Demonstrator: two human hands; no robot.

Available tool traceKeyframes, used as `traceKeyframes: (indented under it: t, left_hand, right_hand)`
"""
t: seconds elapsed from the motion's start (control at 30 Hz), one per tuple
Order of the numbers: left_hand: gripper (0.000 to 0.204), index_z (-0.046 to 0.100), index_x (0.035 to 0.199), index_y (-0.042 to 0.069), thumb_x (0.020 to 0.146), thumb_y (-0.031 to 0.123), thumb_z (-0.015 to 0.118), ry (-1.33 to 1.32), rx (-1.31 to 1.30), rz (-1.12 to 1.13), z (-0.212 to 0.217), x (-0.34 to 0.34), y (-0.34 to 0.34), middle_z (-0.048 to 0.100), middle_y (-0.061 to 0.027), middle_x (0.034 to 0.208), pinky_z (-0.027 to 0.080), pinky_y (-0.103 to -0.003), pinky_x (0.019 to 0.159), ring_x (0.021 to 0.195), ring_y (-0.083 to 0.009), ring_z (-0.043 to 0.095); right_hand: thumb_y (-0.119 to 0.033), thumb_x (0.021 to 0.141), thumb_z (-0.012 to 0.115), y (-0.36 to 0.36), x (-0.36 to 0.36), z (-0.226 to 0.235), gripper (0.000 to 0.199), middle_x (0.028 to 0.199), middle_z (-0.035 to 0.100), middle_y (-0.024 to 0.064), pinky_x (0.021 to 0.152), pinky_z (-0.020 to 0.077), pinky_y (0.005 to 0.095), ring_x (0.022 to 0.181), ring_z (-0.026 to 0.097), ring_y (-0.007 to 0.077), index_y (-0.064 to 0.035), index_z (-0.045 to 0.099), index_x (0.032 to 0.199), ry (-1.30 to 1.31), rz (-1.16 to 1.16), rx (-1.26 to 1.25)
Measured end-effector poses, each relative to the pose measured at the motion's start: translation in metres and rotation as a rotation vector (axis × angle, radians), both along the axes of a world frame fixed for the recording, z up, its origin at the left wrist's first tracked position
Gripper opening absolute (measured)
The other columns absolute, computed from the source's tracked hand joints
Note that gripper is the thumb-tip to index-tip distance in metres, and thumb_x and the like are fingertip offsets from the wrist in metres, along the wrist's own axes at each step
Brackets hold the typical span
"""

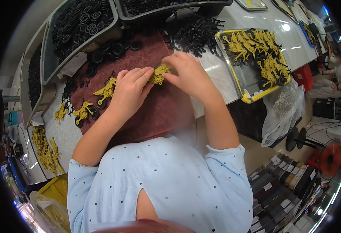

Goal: The person assembles toy motorcycles by inserting wheels and handlebars into plastic frame pieces, pressing the parts together, placing finished toys onto a tray, and laying out additional frames to attach more wheels.

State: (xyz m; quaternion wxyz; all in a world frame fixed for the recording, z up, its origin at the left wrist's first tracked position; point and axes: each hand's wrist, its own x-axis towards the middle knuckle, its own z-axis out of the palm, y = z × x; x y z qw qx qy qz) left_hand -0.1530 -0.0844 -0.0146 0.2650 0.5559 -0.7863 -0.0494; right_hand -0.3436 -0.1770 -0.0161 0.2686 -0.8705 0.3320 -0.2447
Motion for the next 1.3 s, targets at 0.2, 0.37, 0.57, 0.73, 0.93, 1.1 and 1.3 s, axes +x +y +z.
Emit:
traceKeyframes:
  t: [0.2,0.37,0.57,0.73,0.93,1.1,1.3]
  left_hand:
    - [0.038,0.063,0.112,0.005,0.075,0.007,0.072,-0.055,-0.021,0.049,-0.012,-0.001,-0.003,0.065,-0.0048,0.115,0.04,-0.038,0.09,0.106,-0.0218,0.058]
    - [0.037,0.064,0.111,0.006,0.075,0.009,0.072,-0.095,-0.055,0.073,-0.018,0.0,-0.004,0.065,-0.004,0.114,0.04,-0.038,0.09,0.105,-0.0221,0.058]
    - [0.038,0.065,0.111,0.006,0.074,0.01,0.073,-0.111,-0.064,0.101,-0.024,-0.002,-0.004,0.066,-0.0048,0.113,0.04,-0.038,0.088,0.104,-0.022,0.058]
    - [0.038,0.066,0.11,0.006,0.073,0.011,0.074,-0.12,-0.017,0.138,-0.022,-0.005,-0.002,0.067,-0.0053,0.109,0.04,-0.037,0.087,0.1,-0.0223,0.059]
    - [0.037,0.066,0.107,0.005,0.072,0.014,0.074,-0.185,0.023,0.171,-0.018,-0.01,-0.002,0.067,-0.0055,0.103,0.041,-0.037,0.086,0.095,-0.022,0.06]
    - [0.035,0.066,0.105,0.005,0.072,0.015,0.074,-0.216,0.052,0.188,-0.015,-0.013,0.0,0.068,-0.0057,0.099,0.041,-0.036,0.083,0.09,-0.0218,0.06]
    - [0.035,0.066,0.104,0.003,0.073,0.017,0.074,-0.24,0.032,0.184,-0.012,-0.018,0.0,0.067,-0.0059,0.096,0.04,-0.036,0.083,0.087,-0.0215,0.06]
  right_hand:
    - [-0.007,0.075,0.074,0.002,0.004,-0.014,0.034,0.099,0.063,0.0109,0.081,0.0498,0.035,0.091,0.06,0.0277,-0.0024,0.065,0.107,0.012,-0.069,-0.028]
    - [-0.006,0.074,0.074,0.004,0.008,-0.021,0.034,0.1,0.062,0.0114,0.082,0.0504,0.0353,0.092,0.061,0.0283,-0.0021,0.064,0.107,0.017,-0.101,-0.014]
    - [-0.004,0.074,0.074,0.004,0.01,-0.025,0.034,0.101,0.062,0.0119,0.083,0.0508,0.0351,0.092,0.062,0.0286,-0.002,0.065,0.107,0.016,-0.118,0.012]
    - [-0.015,0.077,0.073,0.008,0.013,-0.026,0.035,0.107,0.061,0.0086,0.092,0.0406,0.0406,0.106,0.055,0.0286,-0.0091,0.064,0.11,0.04,-0.153,0.117]
    - [-0.021,0.076,0.076,0.011,0.015,-0.032,0.04,0.104,0.062,0.0138,0.088,0.0452,0.0425,0.1,0.059,0.0327,-0.0078,0.063,0.112,-0.016,-0.275,0.178]
    - [-0.019,0.076,0.077,0.012,0.018,-0.028,0.039,0.103,0.063,0.0151,0.087,0.0479,0.0407,0.099,0.06,0.0335,-0.0057,0.064,0.11,-0.021,-0.28,0.218]
    - [-0.015,0.077,0.076,0.011,0.017,-0.029,0.035,0.102,0.063,0.0152,0.085,0.0497,0.0397,0.096,0.062,0.0329,-0.0047,0.065,0.108,-0.021,-0.28,0.184]
